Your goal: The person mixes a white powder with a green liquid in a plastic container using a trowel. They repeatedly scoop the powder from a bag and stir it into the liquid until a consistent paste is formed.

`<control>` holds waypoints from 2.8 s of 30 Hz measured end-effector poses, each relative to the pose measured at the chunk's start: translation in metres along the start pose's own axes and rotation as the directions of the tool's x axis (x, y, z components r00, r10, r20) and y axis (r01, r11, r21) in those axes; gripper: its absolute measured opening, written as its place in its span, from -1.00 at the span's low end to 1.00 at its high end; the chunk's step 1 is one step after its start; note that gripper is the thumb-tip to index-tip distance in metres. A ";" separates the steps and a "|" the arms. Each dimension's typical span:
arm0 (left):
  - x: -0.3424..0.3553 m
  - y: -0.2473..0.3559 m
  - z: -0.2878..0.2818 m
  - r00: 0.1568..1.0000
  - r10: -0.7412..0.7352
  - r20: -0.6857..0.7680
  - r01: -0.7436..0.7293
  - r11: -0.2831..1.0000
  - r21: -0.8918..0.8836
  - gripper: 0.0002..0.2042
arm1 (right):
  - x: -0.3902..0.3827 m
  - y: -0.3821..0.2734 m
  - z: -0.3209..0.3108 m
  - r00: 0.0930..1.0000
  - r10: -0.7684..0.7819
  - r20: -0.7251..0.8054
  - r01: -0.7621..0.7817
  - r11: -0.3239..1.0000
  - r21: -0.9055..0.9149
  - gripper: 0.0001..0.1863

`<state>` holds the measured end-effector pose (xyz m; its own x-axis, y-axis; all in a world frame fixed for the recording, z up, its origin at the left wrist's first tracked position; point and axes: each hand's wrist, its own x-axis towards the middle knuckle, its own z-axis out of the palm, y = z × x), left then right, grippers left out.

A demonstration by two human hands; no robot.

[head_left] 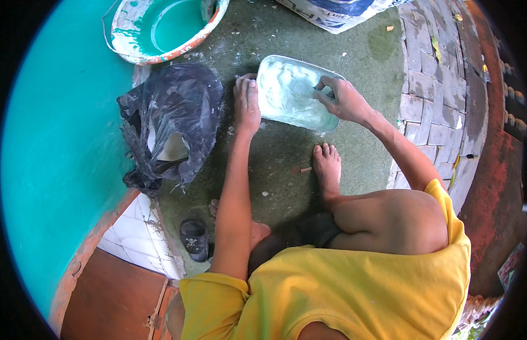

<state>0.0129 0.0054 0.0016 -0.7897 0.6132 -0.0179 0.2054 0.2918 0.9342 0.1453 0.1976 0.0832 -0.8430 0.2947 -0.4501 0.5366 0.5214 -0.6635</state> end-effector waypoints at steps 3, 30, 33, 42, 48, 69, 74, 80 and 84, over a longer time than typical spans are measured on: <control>-0.001 -0.002 -0.003 0.999 0.028 -0.016 -0.027 0.999 0.045 -0.63 | -0.004 0.011 0.000 0.990 -0.131 -0.041 0.124 0.980 -0.159 -0.72; -0.004 -0.012 -0.001 0.999 -0.033 -0.002 0.033 0.995 -0.092 -0.63 | -0.060 -0.023 -0.031 0.990 -0.139 -0.013 0.124 0.919 -0.374 -0.77; -0.003 -0.005 0.002 1.000 0.005 -0.016 -0.005 1.000 -0.013 -0.64 | -0.048 -0.028 -0.027 0.985 -0.153 -0.078 0.112 0.917 -0.383 -0.77; -0.002 -0.007 0.002 1.000 0.009 -0.017 -0.010 0.998 -0.056 -0.65 | -0.027 -0.028 0.010 0.957 -0.290 0.025 0.247 0.761 -0.599 -0.71; -0.003 -0.011 -0.002 1.000 0.000 -0.018 0.000 1.000 -0.013 -0.65 | -0.054 -0.036 -0.010 0.936 -0.298 0.186 0.344 0.673 -0.654 -0.65; -0.004 -0.005 -0.001 0.999 -0.032 -0.025 0.031 0.998 -0.048 -0.63 | -0.012 -0.020 -0.034 0.896 -0.371 0.245 0.417 0.511 -0.752 -0.61; -0.003 -0.004 -0.002 1.000 -0.018 -0.013 0.017 0.998 -0.062 -0.63 | -0.041 -0.010 -0.034 0.937 -0.279 0.209 0.342 0.616 -0.710 -0.70; -0.004 -0.005 0.001 0.999 -0.007 -0.045 0.004 0.998 -0.067 -0.64 | -0.057 -0.016 -0.035 0.970 -0.128 0.204 0.228 0.765 -0.602 -0.82; -0.004 -0.004 0.002 0.998 0.020 -0.060 -0.022 0.999 -0.032 -0.65 | -0.063 -0.016 -0.038 0.967 -0.162 0.198 0.242 0.830 -0.503 -0.81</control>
<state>0.0160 0.0035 -0.0027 -0.8188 0.5737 0.0224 0.2044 0.2547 0.9452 0.1881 0.2013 0.1446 -0.8942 0.0419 -0.4457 0.2214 0.9067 -0.3590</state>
